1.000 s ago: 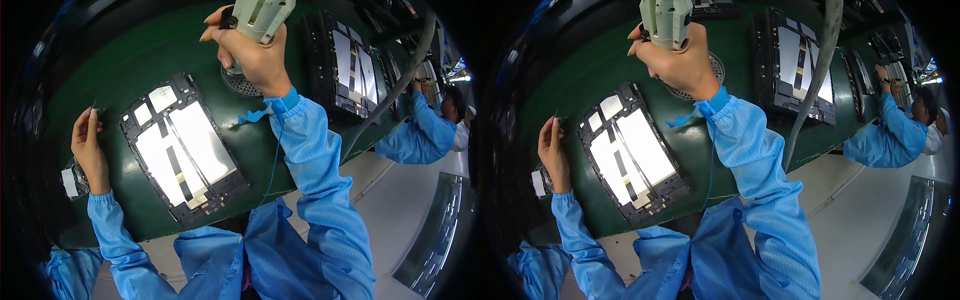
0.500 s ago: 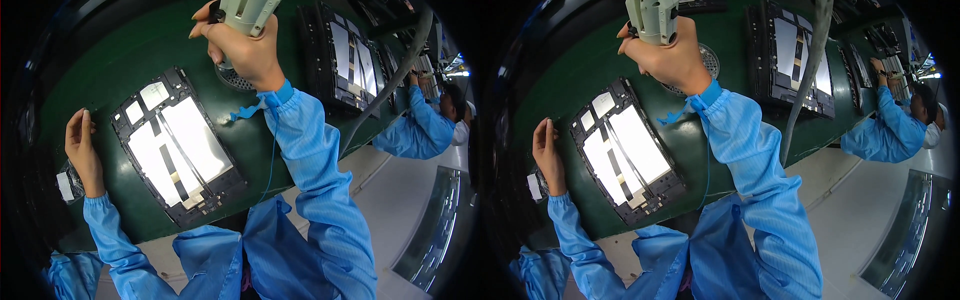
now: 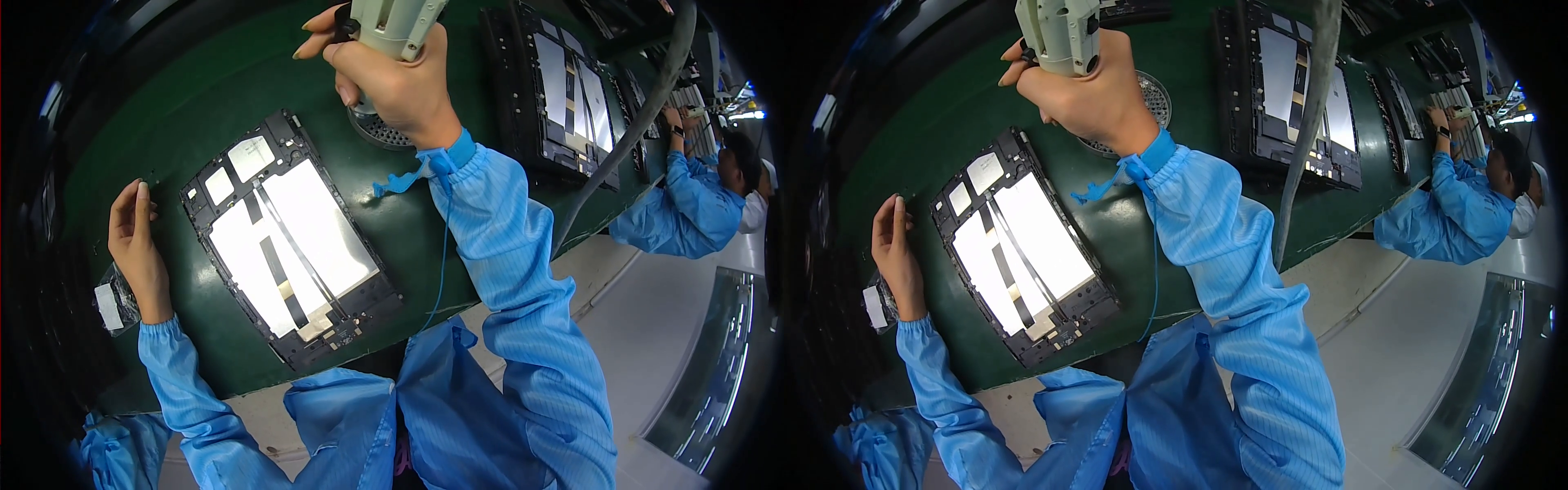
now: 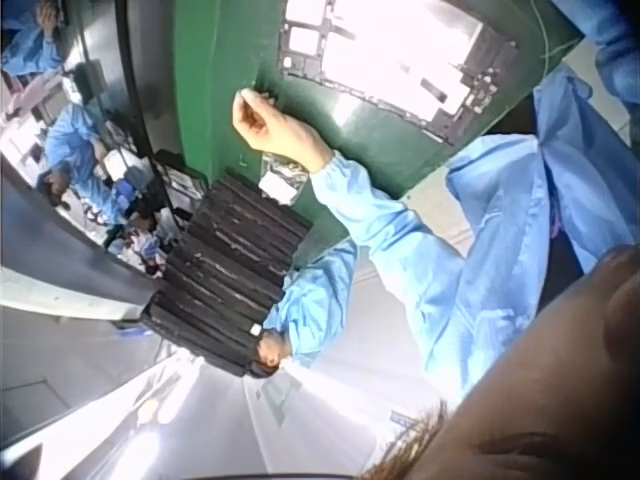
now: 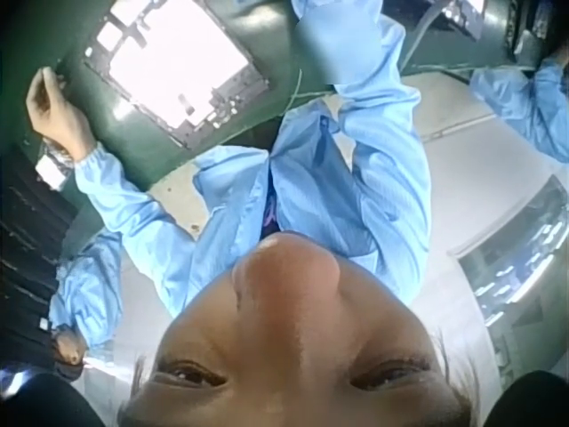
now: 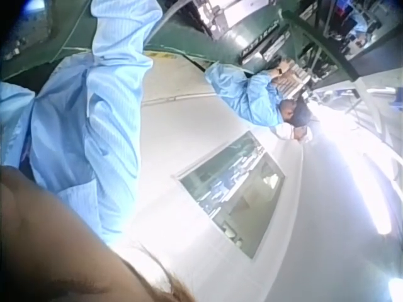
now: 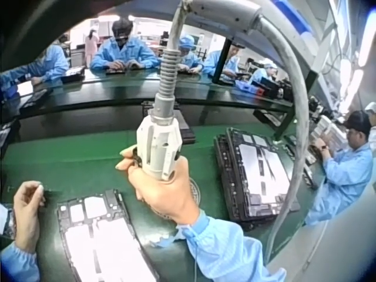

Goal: The person assembles electronic tablet components by securing a circuit board and a tablet screen into a tablet frame with screws, using an electric screwdriver.

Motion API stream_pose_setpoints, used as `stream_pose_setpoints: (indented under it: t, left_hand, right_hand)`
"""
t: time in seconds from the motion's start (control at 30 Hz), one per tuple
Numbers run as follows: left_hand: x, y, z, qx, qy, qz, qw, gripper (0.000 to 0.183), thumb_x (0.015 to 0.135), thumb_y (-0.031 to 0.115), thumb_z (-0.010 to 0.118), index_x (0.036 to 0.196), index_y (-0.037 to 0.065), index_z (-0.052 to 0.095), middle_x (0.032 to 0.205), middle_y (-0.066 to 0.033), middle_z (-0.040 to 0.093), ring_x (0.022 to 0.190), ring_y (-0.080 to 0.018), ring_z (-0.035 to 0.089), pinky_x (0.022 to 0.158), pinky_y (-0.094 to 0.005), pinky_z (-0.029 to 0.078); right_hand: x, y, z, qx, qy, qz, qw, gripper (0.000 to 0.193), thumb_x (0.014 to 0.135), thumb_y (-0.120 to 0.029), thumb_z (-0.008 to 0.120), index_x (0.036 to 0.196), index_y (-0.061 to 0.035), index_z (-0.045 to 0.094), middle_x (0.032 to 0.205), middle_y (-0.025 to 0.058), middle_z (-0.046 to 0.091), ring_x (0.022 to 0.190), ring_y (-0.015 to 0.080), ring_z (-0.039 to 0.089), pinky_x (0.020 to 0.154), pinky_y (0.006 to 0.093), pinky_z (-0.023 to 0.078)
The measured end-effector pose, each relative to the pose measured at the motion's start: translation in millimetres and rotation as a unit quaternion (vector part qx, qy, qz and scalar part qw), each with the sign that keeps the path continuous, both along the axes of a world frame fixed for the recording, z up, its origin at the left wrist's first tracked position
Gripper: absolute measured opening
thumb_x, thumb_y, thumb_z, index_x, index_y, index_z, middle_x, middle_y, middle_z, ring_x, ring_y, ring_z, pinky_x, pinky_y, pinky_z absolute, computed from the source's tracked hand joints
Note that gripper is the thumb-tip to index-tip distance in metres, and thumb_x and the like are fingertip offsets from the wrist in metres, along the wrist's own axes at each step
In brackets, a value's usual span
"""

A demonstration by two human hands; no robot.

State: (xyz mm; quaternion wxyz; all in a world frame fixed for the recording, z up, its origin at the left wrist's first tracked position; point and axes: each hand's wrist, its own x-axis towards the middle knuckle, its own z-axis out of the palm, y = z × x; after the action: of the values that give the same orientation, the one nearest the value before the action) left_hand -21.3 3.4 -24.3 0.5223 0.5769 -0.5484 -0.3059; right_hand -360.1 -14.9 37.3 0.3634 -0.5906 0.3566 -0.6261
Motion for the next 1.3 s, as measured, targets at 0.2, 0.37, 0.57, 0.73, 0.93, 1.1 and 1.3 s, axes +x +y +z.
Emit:
stream_pose_setpoints:
  t: [0.2, 0.37, 0.57, 0.73, 0.93, 1.1, 1.3]
  left_hand:
    - [1, -3, -2, 0.001, -0.008, -0.007, 1.0, 0.024, 0.095, 0.016, 0.066, 0.115, 0.004, 0.067, 0.102, -0.0029, 0.067, 0.086, -0.0078, 0.058, 0.078, -0.0222, 0.046]
    - [4, 2, 2, 0.007, -0.004, -0.001, 1.0, 0.027, 0.096, 0.019, 0.065, 0.118, 0.002, 0.067, 0.105, -0.0024, 0.066, 0.087, -0.0076, 0.055, 0.079, -0.0213, 0.044]
    - [-4, 0, 14, 0.047, 0.011, -0.076, 0.996, 0.029, 0.092, 0.021, 0.07, 0.112, 0.0, 0.071, 0.103, -0.004, 0.07, 0.094, -0.0097, 0.061, 0.084, -0.0222, 0.046]
    - [3, -3, 21, 0.065, 0.015, -0.174, 0.982, 0.026, 0.09, 0.019, 0.072, 0.106, -0.001, 0.073, 0.096, -0.0059, 0.072, 0.088, -0.0104, 0.064, 0.081, -0.0223, 0.049]
    - [2, -5, 17, 0.1, 0.02, -0.222, 0.97, 0.026, 0.092, 0.017, 0.069, 0.109, -0.002, 0.072, 0.1, -0.0072, 0.072, 0.094, -0.0114, 0.064, 0.086, -0.0222, 0.048]
    - [2, -6, 11, 0.04, -0.068, -0.202, 0.976, 0.025, 0.088, 0.021, 0.072, 0.102, 0.001, 0.075, 0.09, -0.0045, 0.07, 0.081, -0.0096, 0.059, 0.071, -0.0241, 0.045]
    - [1, -5, 10, 0.036, -0.069, -0.202, 0.976, 0.026, 0.087, 0.022, 0.072, 0.102, 0.001, 0.075, 0.083, -0.005, 0.069, 0.075, -0.0093, 0.058, 0.068, -0.0238, 0.046]
  right_hand:
    - [-2, 0, -1, -0.007, -0.001, -0.004, 1.0, 0.015, 0.078, -0.005, 0.063, 0.089, 0.0013, 0.071, 0.078, 0.01, 0.073, 0.05, 0.0113, 0.062, 0.044, 0.0243, 0.05]
    - [6, -2, -5, 0.002, -0.009, 0.006, 1.0, 0.017, 0.078, -0.005, 0.063, 0.091, 0.0023, 0.071, 0.078, 0.01, 0.073, 0.051, 0.0108, 0.062, 0.045, 0.0243, 0.049]
    - [-6, 3, 10, -0.077, -0.013, 0.028, 0.997, 0.015, 0.086, 0.003, 0.059, 0.099, 0.0046, 0.067, 0.085, 0.017, 0.072, 0.053, 0.0106, 0.059, 0.046, 0.0241, 0.044]
    - [29, -6, 33, -0.053, -0.057, 0.12, 0.99, 0.014, 0.086, 0.005, 0.055, 0.096, 0.0088, 0.064, 0.09, 0.0226, 0.071, 0.057, 0.0198, 0.063, 0.047, 0.0283, 0.046]
    - [122, -2, 51, 0.028, -0.041, 0.149, 0.988, 0.022, 0.083, 0.003, 0.056, 0.105, 0.0082, 0.061, 0.085, 0.0159, 0.069, 0.048, 0.0128, 0.055, 0.045, 0.0244, 0.046]
    - [162, -8, 55, 0.026, -0.026, 0.184, 0.982, 0.026, 0.082, 0.001, 0.053, 0.106, 0.0089, 0.06, 0.089, 0.0203, 0.069, 0.047, 0.015, 0.054, 0.046, 0.026, 0.046]
    - [175, -12, 39, 0.025, -0.057, 0.192, 0.979, 0.025, 0.083, 0.0, 0.052, 0.106, 0.008, 0.06, 0.09, 0.0194, 0.069, 0.048, 0.0141, 0.054, 0.047, 0.0257, 0.047]
